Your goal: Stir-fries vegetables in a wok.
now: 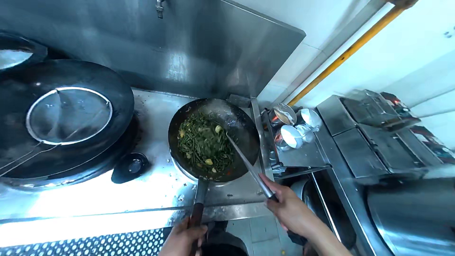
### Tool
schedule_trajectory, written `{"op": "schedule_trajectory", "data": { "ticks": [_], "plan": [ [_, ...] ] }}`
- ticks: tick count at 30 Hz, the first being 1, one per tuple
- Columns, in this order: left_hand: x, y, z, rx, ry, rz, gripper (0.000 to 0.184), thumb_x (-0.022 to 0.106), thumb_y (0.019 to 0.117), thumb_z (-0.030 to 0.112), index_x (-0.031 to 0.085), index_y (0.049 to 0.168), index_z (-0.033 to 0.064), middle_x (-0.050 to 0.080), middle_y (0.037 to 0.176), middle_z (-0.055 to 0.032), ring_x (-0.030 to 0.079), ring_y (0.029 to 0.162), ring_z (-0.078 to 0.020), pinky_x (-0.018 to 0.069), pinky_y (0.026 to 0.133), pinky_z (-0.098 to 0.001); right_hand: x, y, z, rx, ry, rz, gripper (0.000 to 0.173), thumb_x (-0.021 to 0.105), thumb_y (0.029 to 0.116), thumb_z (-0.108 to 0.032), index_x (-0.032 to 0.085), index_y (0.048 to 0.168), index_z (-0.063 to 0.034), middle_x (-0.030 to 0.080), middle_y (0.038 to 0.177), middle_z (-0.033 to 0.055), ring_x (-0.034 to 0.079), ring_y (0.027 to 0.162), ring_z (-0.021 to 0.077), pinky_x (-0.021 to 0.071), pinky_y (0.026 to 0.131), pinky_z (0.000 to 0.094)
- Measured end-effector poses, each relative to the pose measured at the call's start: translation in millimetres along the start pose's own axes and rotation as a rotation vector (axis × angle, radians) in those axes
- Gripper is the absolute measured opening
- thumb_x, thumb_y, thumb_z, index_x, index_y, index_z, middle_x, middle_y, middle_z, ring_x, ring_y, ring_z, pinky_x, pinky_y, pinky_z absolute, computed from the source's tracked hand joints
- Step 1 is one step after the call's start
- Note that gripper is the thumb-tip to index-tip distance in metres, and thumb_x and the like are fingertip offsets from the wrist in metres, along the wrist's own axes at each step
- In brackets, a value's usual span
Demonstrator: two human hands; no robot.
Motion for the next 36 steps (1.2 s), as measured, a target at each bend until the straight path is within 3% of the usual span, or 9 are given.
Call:
{"op": "schedule_trajectory", "data": {
  "ticks": [2,6,9,14,18,22,27,31,36],
  "plan": [
    [4.7,7.1,-3.0,0.020,-0.023,0.044,0.018,0.059,0.1010,0.011,0.054,0.116,0.0033,0.058,0.071,-0.0038,0.056,0.050,-0.0129,0.0509,0.043,-0.0277,-23.7,17.0,7.3,-0.022,-0.099,0.096,0.075,0.057,0.0968,-0.018,0.029,0.163,-0.0371,0.067,0.102,0.0109,0.059,0.059,0.0209,0.0543,0.055,0.0433],
    [31.2,-0.7,-12.4,0.045,-0.062,0.060,0.020,0.058,0.1016,0.011,0.053,0.119,0.0028,0.058,0.072,-0.0032,0.056,0.050,-0.0120,0.0510,0.043,-0.0272,-59.7,85.8,21.2,-0.058,0.007,0.180,0.071,0.059,0.1001,-0.016,0.030,0.164,-0.0299,0.066,0.090,0.0135,0.058,0.053,0.0194,0.0539,0.051,0.0386],
    [35.5,-3.4,-14.7,0.057,-0.097,0.114,0.019,0.057,0.1014,0.011,0.056,0.119,0.0038,0.059,0.073,-0.0032,0.055,0.050,-0.0113,0.0493,0.042,-0.0258,-48.1,127.7,12.6,-0.056,0.223,0.041,0.072,0.061,0.1017,-0.014,0.028,0.164,-0.0263,0.061,0.077,0.0086,0.055,0.050,0.0152,0.0504,0.047,0.0298],
    [43.2,-0.6,-18.2,0.076,-0.096,0.168,0.020,0.058,0.0994,0.012,0.057,0.118,0.0041,0.059,0.072,-0.0042,0.055,0.048,-0.0120,0.0491,0.040,-0.0264,-25.8,147.5,-13.7,-0.069,0.266,-0.327,0.072,0.059,0.1035,-0.015,0.025,0.164,-0.0340,0.054,0.075,0.0053,0.050,0.050,0.0116,0.0458,0.046,0.0251],
    [54.8,-6.4,-19.7,0.118,-0.046,0.261,0.015,0.059,0.0991,0.010,0.060,0.112,0.0022,0.061,0.070,-0.0047,0.056,0.048,-0.0124,0.0496,0.041,-0.0266,-58.0,121.6,-7.2,-0.235,-0.247,-0.366,0.072,0.055,0.1035,-0.017,0.022,0.165,-0.0359,0.061,0.087,0.0119,0.055,0.054,0.0175,0.0513,0.052,0.0349],
    [67.1,-10.6,-18.2,0.104,-0.048,0.257,0.016,0.057,0.0996,0.012,0.057,0.113,0.0031,0.060,0.071,-0.0047,0.054,0.047,-0.0119,0.0490,0.040,-0.0267,-97.6,65.3,13.8,-0.282,-0.585,-0.230,0.071,0.056,0.1016,-0.020,0.029,0.162,-0.0453,0.068,0.125,0.0121,0.068,0.104,0.0302,0.0552,0.090,0.0548],
    [65.3,-3.2,-19.0,0.086,-0.020,0.244,0.018,0.057,0.1008,0.012,0.056,0.117,0.0035,0.059,0.072,-0.0059,0.054,0.047,-0.0134,0.0496,0.041,-0.0276,-129.7,12.7,42.2,-0.207,-0.617,-0.074,0.071,0.057,0.1018,-0.025,0.027,0.160,-0.0512,0.071,0.109,0.0108,0.068,0.092,0.0301,0.0554,0.083,0.0539],
    [48.1,15.5,-25.5,0.014,-0.017,0.099,0.036,0.057,0.1000,0.015,0.051,0.134,0.0058,0.058,0.072,-0.0055,0.058,0.050,-0.0147,0.0533,0.044,-0.0294,-138.4,-23.4,62.6,-0.160,-0.575,0.013,0.073,0.060,0.0985,-0.025,0.028,0.160,-0.0497,0.072,0.100,0.0132,0.068,0.083,0.0321,0.0550,0.077,0.0581],
    [18.5,27.4,-22.9,-0.004,-0.018,-0.001,0.028,0.060,0.1014,0.015,0.053,0.127,0.0041,0.057,0.072,-0.0049,0.058,0.052,-0.0139,0.0537,0.047,-0.0285,-96.6,-54.2,61.2,-0.050,-0.589,-0.039,0.072,0.062,0.0976,-0.024,0.033,0.159,-0.0476,0.074,0.101,0.0158,0.070,0.087,0.0360,0.0549,0.079,0.0620]
  ]
}}
Point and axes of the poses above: each hand's wrist, its own y-axis towards the middle knuckle, its own x-axis out of the palm, z = x × y, the point moved 8 cm from there along y, towards the middle knuckle
